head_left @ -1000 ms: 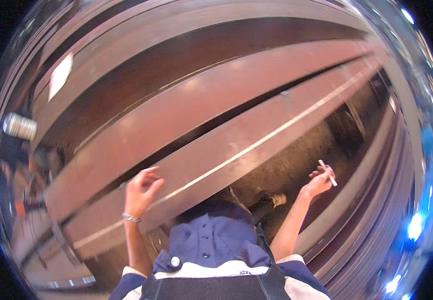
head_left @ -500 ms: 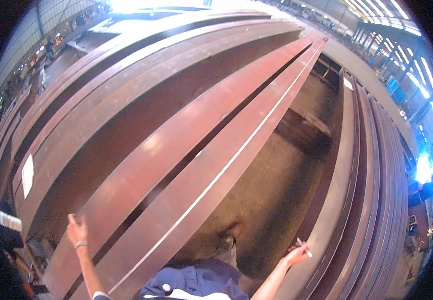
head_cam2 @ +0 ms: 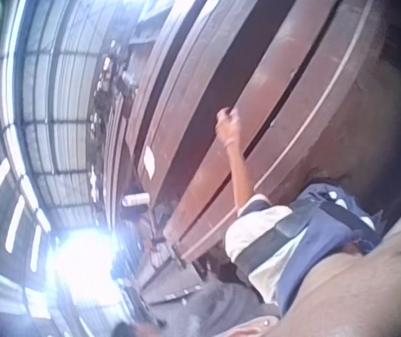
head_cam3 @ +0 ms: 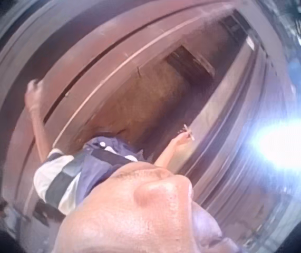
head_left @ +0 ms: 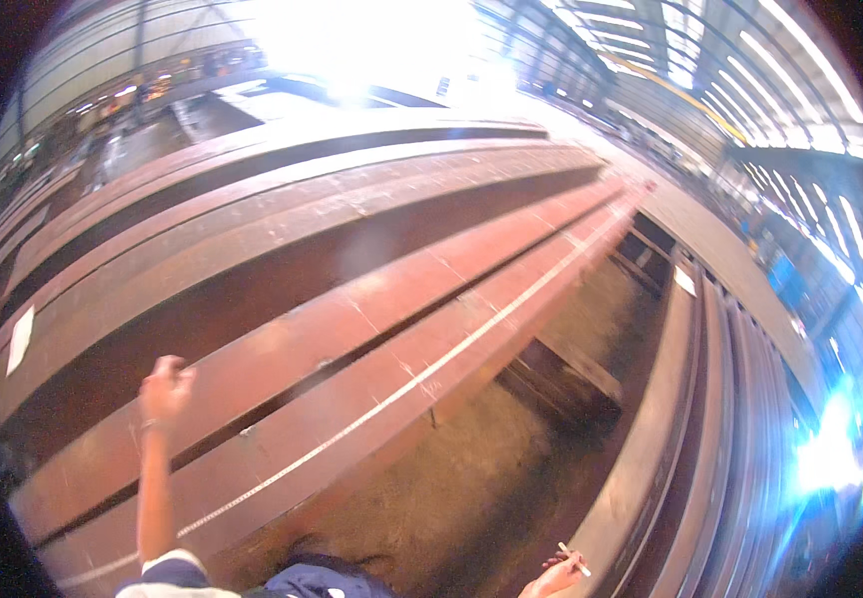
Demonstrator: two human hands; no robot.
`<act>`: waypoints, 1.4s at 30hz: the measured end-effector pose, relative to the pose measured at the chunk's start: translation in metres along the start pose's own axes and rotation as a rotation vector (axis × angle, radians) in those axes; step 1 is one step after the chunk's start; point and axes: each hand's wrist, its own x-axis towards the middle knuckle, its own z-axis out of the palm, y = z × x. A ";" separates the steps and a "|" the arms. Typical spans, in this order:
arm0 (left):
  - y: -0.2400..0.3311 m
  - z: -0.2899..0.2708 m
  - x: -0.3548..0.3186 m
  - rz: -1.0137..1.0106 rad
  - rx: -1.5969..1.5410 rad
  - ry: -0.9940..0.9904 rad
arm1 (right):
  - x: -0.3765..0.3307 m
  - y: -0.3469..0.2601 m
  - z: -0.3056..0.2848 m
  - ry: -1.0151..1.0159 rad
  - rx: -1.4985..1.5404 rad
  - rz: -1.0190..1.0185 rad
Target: The person measures and marks long metal beams with a tape measure and chalk in a workshop. They repeatedly extend the tape, align it along the beam, and make chalk marks at measured intervals.
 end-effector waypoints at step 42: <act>0.801 0.538 -0.041 0.313 -0.808 -0.515 | 0.556 0.213 0.278 -0.579 -0.664 0.326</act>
